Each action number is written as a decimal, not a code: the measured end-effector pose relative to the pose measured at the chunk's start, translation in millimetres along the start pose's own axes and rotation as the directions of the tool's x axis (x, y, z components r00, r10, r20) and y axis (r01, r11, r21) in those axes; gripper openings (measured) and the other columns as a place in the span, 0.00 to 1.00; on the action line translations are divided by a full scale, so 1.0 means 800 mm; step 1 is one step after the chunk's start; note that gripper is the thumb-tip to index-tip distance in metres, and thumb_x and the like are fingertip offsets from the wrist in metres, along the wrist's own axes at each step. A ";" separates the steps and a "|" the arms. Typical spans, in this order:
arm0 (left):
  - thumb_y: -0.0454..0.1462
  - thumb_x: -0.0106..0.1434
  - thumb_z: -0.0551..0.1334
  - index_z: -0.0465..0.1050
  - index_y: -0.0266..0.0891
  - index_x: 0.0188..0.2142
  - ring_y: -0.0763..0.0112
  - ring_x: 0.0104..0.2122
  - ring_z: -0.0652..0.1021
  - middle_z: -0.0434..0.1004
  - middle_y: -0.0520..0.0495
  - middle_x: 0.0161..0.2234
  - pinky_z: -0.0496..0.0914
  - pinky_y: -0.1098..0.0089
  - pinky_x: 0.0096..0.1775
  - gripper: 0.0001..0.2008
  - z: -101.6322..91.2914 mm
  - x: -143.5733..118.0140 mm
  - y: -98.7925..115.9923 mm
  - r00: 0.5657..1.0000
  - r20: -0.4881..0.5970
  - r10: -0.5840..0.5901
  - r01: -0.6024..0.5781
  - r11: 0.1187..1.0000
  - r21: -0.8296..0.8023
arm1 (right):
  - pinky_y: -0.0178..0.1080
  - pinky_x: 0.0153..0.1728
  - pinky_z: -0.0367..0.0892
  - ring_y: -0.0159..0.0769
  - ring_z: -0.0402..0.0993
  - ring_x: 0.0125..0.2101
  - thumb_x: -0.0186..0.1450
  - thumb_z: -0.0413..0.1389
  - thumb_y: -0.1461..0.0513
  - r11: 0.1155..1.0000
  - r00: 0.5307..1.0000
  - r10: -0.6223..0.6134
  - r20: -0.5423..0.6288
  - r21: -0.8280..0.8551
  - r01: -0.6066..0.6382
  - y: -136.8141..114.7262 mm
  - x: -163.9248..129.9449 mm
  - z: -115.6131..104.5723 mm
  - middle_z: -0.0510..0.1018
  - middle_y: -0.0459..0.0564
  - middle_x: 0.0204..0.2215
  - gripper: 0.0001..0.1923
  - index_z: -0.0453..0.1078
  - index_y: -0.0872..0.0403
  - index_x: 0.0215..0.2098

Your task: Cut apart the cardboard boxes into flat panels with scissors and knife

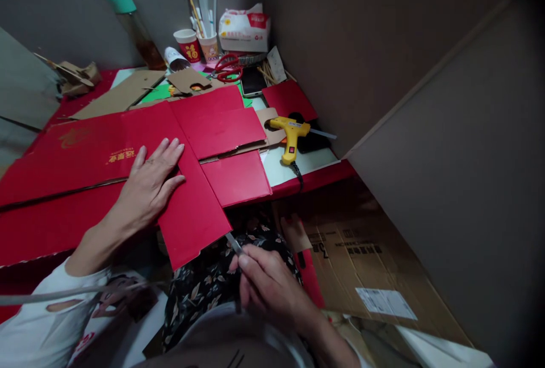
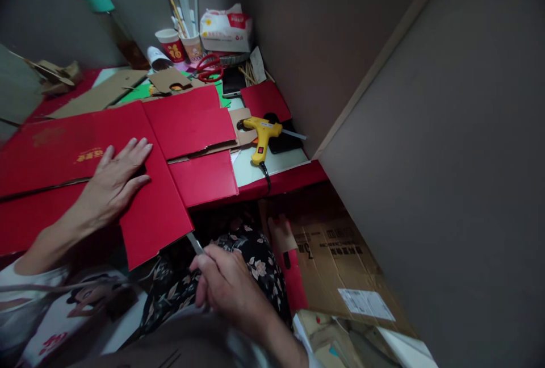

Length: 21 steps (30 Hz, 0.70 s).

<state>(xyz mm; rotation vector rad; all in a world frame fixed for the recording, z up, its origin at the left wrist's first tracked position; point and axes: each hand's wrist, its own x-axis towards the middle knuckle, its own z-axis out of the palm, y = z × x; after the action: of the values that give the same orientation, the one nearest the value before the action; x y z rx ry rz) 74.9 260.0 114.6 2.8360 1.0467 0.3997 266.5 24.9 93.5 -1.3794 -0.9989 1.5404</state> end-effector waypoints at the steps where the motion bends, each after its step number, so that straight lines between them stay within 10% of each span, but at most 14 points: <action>1: 0.49 0.76 0.44 0.51 0.40 0.71 0.61 0.72 0.50 0.51 0.39 0.72 0.39 0.52 0.71 0.29 0.001 0.000 0.000 1.000 0.006 0.009 -0.009 1.000 0.028 | 0.32 0.25 0.58 0.28 0.58 0.15 0.75 0.42 0.56 1.000 1.000 -0.020 -0.012 -0.015 0.020 -0.002 0.007 0.004 0.71 0.39 0.16 0.17 0.69 0.52 0.38; 21: 0.63 0.67 0.42 0.31 0.42 0.74 0.52 0.73 0.45 0.42 0.34 0.74 0.37 0.46 0.70 0.46 -0.001 -0.008 -0.001 0.985 0.076 0.153 -0.163 0.975 0.152 | 0.35 0.27 0.56 0.31 0.60 0.19 0.75 0.43 0.55 0.998 0.992 0.019 -0.121 -0.054 -0.025 -0.002 0.010 0.009 0.65 0.40 0.15 0.21 0.65 0.51 0.27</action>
<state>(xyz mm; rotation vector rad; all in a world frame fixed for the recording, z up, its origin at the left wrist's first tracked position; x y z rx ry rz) 69.5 256.9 114.2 3.0619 0.8812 0.2467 259.3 32.6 92.8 -1.5082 -0.9607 1.4365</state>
